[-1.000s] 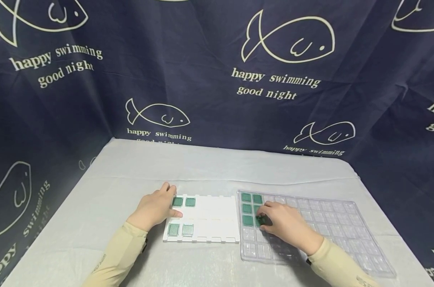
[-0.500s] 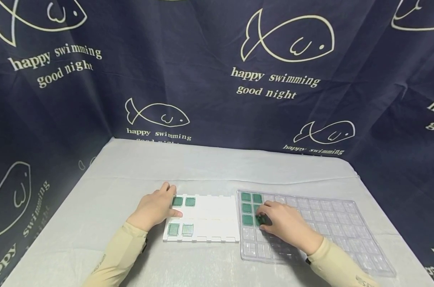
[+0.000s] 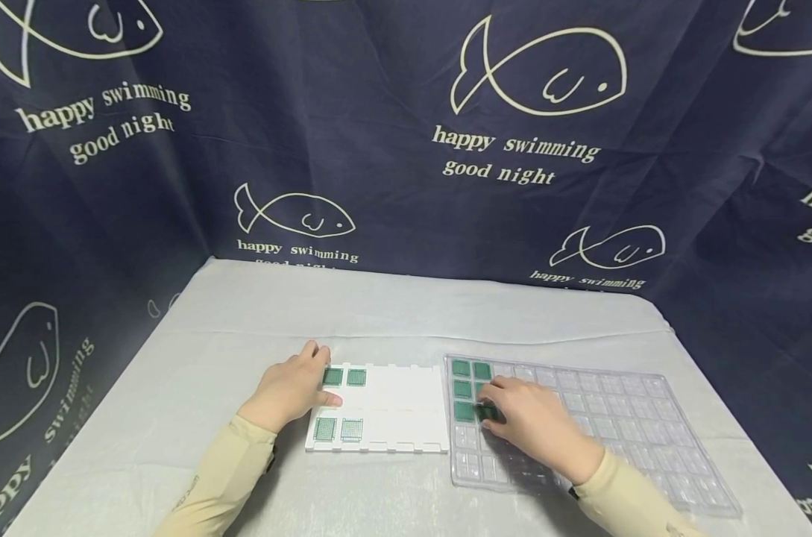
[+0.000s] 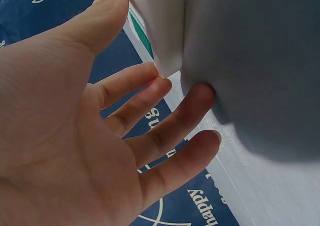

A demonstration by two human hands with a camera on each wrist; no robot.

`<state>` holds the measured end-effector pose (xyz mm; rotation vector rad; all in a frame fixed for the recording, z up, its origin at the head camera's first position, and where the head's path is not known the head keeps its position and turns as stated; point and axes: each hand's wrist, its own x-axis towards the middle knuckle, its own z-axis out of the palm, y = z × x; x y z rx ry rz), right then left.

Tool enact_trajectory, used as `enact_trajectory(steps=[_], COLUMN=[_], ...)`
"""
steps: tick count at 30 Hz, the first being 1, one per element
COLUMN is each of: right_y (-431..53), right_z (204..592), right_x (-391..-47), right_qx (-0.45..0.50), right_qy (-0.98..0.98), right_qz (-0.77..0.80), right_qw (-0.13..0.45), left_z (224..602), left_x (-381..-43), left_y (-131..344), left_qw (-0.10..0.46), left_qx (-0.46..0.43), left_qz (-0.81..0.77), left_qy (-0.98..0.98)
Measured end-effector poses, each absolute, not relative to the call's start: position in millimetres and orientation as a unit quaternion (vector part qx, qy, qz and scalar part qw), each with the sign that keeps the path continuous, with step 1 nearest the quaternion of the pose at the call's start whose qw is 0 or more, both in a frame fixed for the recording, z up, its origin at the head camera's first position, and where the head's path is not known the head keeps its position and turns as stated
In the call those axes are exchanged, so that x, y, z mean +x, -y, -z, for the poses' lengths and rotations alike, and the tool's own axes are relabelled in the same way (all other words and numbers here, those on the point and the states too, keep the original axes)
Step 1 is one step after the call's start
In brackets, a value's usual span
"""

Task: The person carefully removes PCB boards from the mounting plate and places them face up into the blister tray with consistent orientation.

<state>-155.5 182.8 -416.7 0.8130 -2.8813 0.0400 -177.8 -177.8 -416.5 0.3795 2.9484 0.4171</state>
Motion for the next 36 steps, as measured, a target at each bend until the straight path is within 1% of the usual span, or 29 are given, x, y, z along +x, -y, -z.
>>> enact_trajectory(steps=[18,36], right_y=[-154.9,-101.5], right_z=[409.6,395.0], right_x=[-146.3,-142.0], right_qx=[0.317,0.352], right_qy=[0.94,0.926], right_qz=[-0.024,-0.027], right_qw=[0.123,0.138], left_z=[422.1,422.6], left_x=[-182.3,-182.0], left_y=[178.1,178.9], left_qw=[0.079,0.077], left_qx=[0.119,0.12], left_qz=[-0.13,-0.133], left_qy=[-0.981,-0.981])
